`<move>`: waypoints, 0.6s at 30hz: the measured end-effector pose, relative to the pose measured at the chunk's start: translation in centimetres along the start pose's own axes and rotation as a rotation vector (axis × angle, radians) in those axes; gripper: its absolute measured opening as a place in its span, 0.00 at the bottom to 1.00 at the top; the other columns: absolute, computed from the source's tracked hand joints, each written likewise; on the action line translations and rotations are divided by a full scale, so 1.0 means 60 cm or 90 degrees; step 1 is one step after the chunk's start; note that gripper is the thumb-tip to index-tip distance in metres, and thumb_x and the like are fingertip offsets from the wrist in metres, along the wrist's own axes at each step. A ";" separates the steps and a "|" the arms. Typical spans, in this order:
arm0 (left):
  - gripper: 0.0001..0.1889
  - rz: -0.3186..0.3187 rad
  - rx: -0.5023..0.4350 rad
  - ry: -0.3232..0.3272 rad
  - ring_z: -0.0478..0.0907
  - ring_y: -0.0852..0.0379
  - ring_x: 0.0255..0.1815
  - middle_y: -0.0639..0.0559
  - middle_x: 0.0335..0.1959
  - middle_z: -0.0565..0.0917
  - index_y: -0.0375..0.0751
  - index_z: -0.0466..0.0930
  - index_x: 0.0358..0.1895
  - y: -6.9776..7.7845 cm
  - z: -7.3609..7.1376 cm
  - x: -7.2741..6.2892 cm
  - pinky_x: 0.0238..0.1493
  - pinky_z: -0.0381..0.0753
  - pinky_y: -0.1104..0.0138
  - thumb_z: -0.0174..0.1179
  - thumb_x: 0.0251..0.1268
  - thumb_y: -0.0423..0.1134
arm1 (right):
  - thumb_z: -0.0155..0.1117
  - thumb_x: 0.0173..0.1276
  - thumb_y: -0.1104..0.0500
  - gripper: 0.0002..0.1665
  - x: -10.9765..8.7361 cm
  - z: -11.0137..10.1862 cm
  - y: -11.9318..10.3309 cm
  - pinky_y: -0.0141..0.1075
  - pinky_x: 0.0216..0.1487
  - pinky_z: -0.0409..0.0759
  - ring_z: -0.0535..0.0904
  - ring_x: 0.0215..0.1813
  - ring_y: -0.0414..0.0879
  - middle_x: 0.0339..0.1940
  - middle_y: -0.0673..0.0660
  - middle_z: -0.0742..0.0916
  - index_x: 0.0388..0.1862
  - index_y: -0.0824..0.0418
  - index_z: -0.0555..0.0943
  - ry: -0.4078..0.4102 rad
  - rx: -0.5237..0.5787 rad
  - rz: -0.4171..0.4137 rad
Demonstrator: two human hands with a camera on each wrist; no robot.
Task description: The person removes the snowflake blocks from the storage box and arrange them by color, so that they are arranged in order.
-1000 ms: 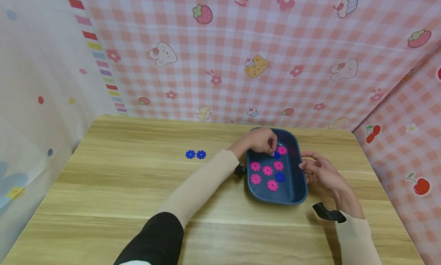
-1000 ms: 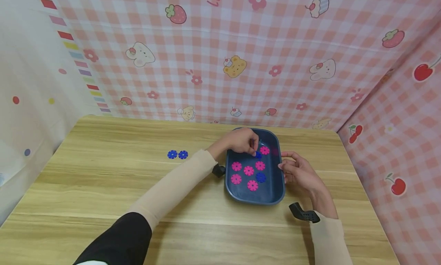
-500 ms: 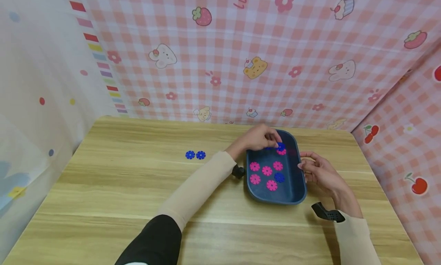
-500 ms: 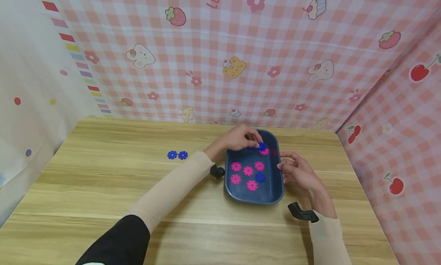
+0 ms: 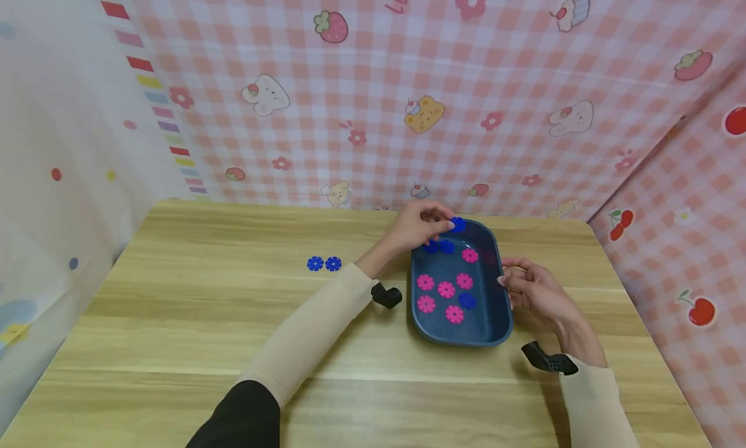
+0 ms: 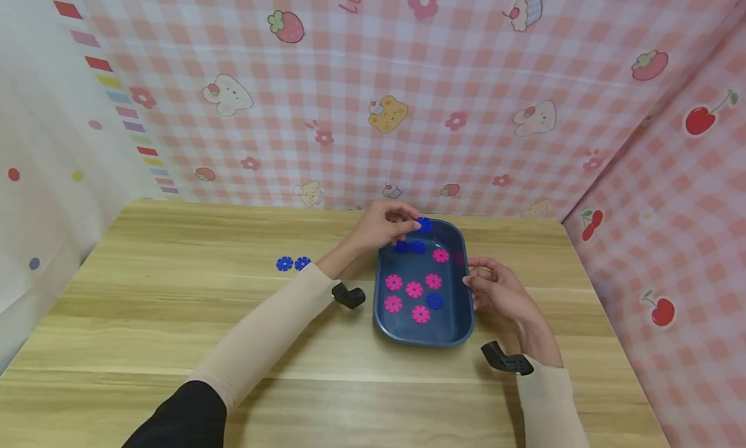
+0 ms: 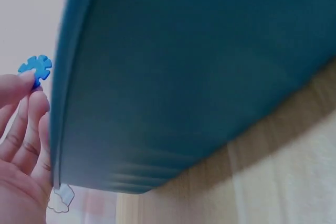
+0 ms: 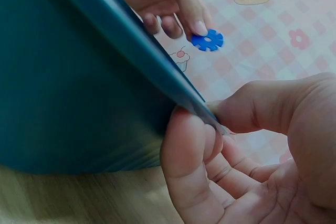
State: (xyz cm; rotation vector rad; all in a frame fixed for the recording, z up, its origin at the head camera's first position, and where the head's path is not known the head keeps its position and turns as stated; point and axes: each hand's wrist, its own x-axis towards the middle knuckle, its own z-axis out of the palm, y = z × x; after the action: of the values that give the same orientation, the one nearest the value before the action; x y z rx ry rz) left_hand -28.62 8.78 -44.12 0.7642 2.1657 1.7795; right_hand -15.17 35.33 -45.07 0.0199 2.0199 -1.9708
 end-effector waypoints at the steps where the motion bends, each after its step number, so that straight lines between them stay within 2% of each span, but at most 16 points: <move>1: 0.08 0.002 0.001 0.006 0.83 0.38 0.32 0.46 0.35 0.87 0.45 0.88 0.47 0.001 -0.002 -0.005 0.30 0.86 0.52 0.68 0.69 0.41 | 0.57 0.78 0.66 0.22 0.000 0.000 0.000 0.29 0.28 0.81 0.77 0.26 0.36 0.34 0.45 0.83 0.65 0.66 0.62 0.000 0.002 -0.001; 4: 0.08 0.008 -0.003 0.020 0.82 0.33 0.33 0.45 0.35 0.87 0.44 0.88 0.47 0.003 -0.008 -0.019 0.26 0.85 0.57 0.68 0.69 0.40 | 0.56 0.78 0.66 0.22 -0.001 -0.001 -0.001 0.29 0.28 0.81 0.77 0.26 0.36 0.34 0.45 0.84 0.65 0.67 0.61 -0.002 0.004 -0.001; 7: 0.07 0.024 -0.015 0.035 0.81 0.31 0.31 0.44 0.33 0.87 0.42 0.88 0.45 0.006 -0.013 -0.033 0.23 0.83 0.61 0.68 0.69 0.38 | 0.55 0.78 0.67 0.22 -0.001 0.000 -0.001 0.29 0.28 0.81 0.77 0.26 0.37 0.34 0.45 0.84 0.65 0.67 0.61 -0.004 0.002 0.000; 11: 0.06 0.026 -0.025 0.046 0.81 0.39 0.26 0.48 0.32 0.86 0.42 0.88 0.44 0.010 -0.018 -0.051 0.21 0.81 0.63 0.69 0.68 0.37 | 0.55 0.79 0.67 0.21 -0.002 0.000 0.000 0.29 0.28 0.81 0.77 0.26 0.37 0.34 0.45 0.84 0.65 0.68 0.61 -0.009 0.003 0.000; 15: 0.06 0.011 -0.033 0.049 0.79 0.51 0.24 0.50 0.32 0.86 0.44 0.87 0.45 0.013 -0.025 -0.071 0.27 0.85 0.50 0.68 0.69 0.38 | 0.55 0.79 0.66 0.22 -0.001 0.001 -0.001 0.29 0.28 0.81 0.79 0.27 0.36 0.34 0.45 0.85 0.65 0.67 0.62 -0.006 0.005 0.001; 18: 0.06 -0.004 -0.042 0.060 0.79 0.53 0.24 0.51 0.32 0.86 0.44 0.87 0.45 0.012 -0.032 -0.086 0.31 0.83 0.41 0.67 0.70 0.39 | 0.56 0.79 0.65 0.23 -0.001 0.002 -0.003 0.29 0.29 0.81 0.80 0.28 0.36 0.34 0.45 0.85 0.66 0.67 0.61 -0.001 0.001 0.007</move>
State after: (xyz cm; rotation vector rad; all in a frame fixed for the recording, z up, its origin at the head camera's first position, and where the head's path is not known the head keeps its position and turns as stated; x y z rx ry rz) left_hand -25.07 4.50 -43.69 0.6716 2.1529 1.9089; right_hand -15.15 35.20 -44.90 0.0305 2.0134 -1.9653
